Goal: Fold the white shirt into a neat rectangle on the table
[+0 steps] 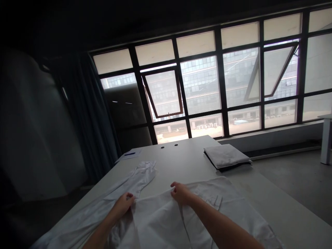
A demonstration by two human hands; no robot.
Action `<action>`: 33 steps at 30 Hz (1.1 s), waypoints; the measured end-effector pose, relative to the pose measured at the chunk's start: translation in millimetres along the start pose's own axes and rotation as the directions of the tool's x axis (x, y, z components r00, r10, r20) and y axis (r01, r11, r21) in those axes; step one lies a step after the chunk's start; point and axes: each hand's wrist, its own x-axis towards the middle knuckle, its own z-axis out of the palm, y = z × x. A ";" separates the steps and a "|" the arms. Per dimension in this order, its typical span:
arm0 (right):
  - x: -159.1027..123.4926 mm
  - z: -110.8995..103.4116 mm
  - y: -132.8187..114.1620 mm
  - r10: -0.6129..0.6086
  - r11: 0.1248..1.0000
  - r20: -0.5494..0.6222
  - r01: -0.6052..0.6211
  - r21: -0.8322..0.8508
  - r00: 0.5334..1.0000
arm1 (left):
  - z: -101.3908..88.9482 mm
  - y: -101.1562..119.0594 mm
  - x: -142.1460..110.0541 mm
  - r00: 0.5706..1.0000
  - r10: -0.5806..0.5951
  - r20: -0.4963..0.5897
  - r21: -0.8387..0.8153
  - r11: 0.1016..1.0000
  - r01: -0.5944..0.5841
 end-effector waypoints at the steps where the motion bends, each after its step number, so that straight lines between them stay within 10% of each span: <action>1: 7.7 6.6 -0.9 0.022 0.999 0.014 -0.022 0.037 1.000 | 2.0 0.1 2.0 1.000 0.011 -0.002 -0.021 1.000 -0.011; 11: 46.7 29.7 -4.9 0.083 0.987 -0.035 -0.077 0.144 0.996 | 8.2 -3.7 7.2 0.997 0.010 -0.076 -0.099 0.995 -0.018; 24: 25.1 48.8 -1.0 -0.120 0.975 -0.099 0.098 -0.201 0.988 | 18.3 4.0 -6.2 0.962 0.215 -0.168 0.373 0.917 -0.140; 33: 8.4 52.3 -12.7 -0.039 0.936 -0.131 -0.009 -0.351 0.991 | 15.9 4.1 -3.6 0.955 0.251 -0.160 0.494 0.858 -0.142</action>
